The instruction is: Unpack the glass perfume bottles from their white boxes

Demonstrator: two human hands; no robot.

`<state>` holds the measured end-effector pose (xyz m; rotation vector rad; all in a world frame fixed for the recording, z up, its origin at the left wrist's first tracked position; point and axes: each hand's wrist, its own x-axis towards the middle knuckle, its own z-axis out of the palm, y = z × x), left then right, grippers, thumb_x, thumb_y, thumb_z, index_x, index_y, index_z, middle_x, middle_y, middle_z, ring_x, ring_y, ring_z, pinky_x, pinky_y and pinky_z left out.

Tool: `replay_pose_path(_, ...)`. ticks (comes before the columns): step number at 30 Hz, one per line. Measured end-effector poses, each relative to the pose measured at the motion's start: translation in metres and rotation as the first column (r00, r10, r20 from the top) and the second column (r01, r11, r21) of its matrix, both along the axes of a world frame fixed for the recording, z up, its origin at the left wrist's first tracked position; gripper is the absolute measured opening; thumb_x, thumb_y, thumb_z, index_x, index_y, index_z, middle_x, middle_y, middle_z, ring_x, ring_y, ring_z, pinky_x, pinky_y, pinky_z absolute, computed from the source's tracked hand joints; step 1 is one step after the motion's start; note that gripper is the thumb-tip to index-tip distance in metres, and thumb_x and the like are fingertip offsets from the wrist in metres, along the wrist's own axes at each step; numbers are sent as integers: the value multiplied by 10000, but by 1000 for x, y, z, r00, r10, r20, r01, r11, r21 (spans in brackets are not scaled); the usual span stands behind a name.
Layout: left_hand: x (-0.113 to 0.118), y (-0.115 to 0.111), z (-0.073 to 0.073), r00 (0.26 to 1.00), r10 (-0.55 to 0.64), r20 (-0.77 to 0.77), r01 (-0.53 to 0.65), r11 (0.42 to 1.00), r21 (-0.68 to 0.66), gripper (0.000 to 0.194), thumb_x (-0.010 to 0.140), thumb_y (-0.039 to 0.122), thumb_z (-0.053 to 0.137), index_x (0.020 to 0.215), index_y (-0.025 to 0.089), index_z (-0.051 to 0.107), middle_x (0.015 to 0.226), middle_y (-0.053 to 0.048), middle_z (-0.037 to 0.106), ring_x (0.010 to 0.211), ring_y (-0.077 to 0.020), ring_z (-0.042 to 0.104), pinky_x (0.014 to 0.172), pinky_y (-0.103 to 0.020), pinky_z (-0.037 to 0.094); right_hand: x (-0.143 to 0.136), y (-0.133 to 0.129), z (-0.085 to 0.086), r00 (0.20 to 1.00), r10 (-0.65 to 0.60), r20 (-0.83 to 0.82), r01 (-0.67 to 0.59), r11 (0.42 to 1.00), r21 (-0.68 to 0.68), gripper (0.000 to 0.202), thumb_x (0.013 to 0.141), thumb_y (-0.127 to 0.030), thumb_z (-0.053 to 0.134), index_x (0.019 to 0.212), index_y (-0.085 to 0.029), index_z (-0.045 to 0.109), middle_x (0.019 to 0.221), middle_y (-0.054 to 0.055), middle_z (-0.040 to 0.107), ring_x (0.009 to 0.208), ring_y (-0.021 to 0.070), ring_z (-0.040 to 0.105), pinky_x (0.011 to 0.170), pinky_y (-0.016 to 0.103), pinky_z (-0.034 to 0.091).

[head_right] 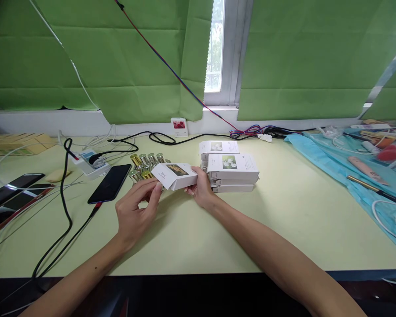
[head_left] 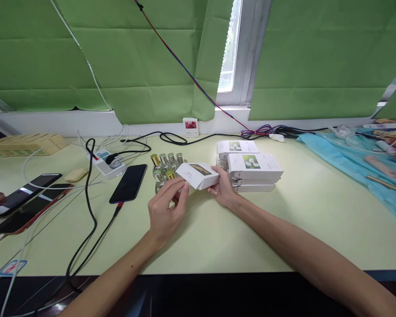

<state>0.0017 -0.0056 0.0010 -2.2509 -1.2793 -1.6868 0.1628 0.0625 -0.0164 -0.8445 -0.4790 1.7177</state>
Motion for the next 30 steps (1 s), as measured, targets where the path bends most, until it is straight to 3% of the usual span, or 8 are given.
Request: replay_pose_path(30, 1, 1, 3, 1000, -7, -15, 7, 999, 40, 114, 929, 175, 646, 834, 169, 709, 853, -59, 755, 672, -123, 641, 535, -228, 472, 0, 0, 1, 1000, -8, 0, 8, 1000, -7, 165, 901, -292, 530, 886, -162, 632, 640, 31, 703, 409, 120, 532, 277, 192, 247)
